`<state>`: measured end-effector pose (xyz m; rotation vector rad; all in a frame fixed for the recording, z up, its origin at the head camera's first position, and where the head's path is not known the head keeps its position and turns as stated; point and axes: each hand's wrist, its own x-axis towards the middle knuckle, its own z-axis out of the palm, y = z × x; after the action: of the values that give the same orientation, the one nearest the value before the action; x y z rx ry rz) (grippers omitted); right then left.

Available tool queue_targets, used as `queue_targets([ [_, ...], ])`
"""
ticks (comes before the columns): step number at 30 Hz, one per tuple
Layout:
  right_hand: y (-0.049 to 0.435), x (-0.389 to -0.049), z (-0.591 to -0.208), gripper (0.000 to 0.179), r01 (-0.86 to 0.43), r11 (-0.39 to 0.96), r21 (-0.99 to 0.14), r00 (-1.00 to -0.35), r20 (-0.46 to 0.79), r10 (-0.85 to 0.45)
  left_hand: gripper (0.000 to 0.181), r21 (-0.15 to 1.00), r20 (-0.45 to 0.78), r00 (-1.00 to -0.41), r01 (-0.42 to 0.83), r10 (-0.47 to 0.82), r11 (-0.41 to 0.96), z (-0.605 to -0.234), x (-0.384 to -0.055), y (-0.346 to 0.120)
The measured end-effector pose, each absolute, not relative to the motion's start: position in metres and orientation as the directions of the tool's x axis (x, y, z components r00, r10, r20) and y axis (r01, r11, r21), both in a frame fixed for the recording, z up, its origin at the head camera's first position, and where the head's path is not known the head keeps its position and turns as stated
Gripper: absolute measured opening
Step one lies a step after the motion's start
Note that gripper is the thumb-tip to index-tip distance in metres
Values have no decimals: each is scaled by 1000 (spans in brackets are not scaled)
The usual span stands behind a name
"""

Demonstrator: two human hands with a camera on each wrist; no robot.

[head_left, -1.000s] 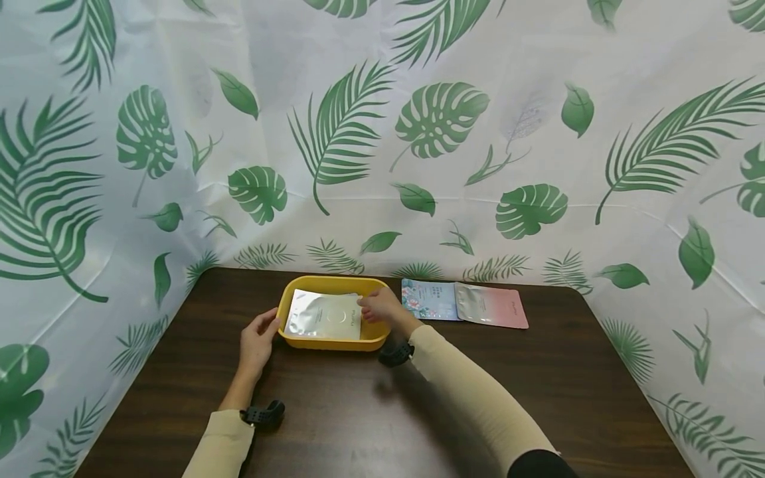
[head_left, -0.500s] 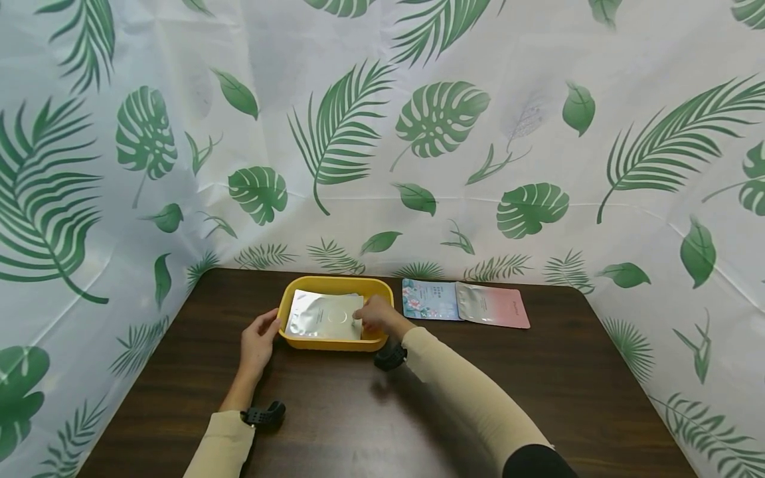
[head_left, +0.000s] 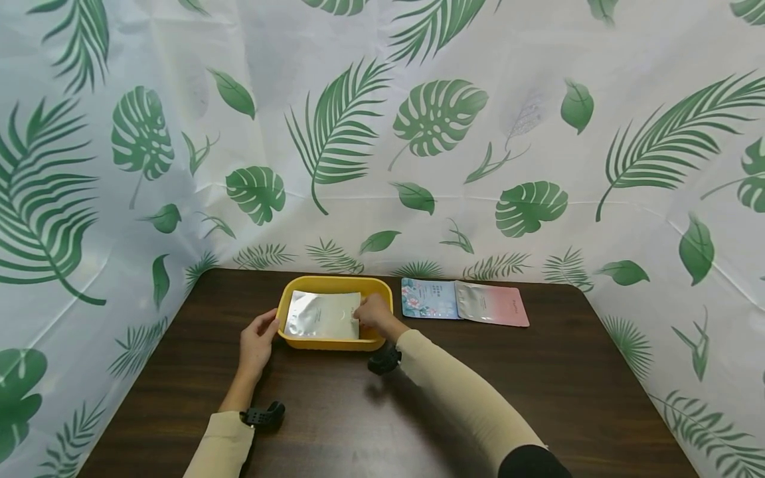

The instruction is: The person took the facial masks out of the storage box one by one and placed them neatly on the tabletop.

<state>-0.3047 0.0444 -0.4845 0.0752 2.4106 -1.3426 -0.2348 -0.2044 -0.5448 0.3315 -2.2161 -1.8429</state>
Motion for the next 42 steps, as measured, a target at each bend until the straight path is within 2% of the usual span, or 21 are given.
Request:
queue_targets([
  [5, 43, -305, -489, 8, 274, 433, -858, -933, -346, -95, 37, 981, 31, -948, -31, -316, 189, -544, -234, -204],
  [10, 42, -304, -489, 21, 305, 350, -886, -930, -356, -90, 37, 981, 22, -950, -40, -312, 192, -544, -234, -205],
  [14, 41, -303, -487, 23, 316, 296, -901, -926, -361, -111, 38, 981, 26, -949, -35, -314, 189, -543, -234, -205],
  [23, 37, -305, -486, 28, 308, 302, -902, -938, -340, -59, 42, 981, 5, -951, -55, -309, 185, -540, -233, -204],
  [33, 36, -306, -486, 24, 293, 315, -903, -951, -309, -1, 38, 980, 37, -947, -28, -320, 198, -543, -234, -204],
  [42, 45, -306, -476, 24, 331, 191, -924, -941, -339, -12, 39, 983, 32, -951, -25, -309, 181, -542, -233, -204],
])
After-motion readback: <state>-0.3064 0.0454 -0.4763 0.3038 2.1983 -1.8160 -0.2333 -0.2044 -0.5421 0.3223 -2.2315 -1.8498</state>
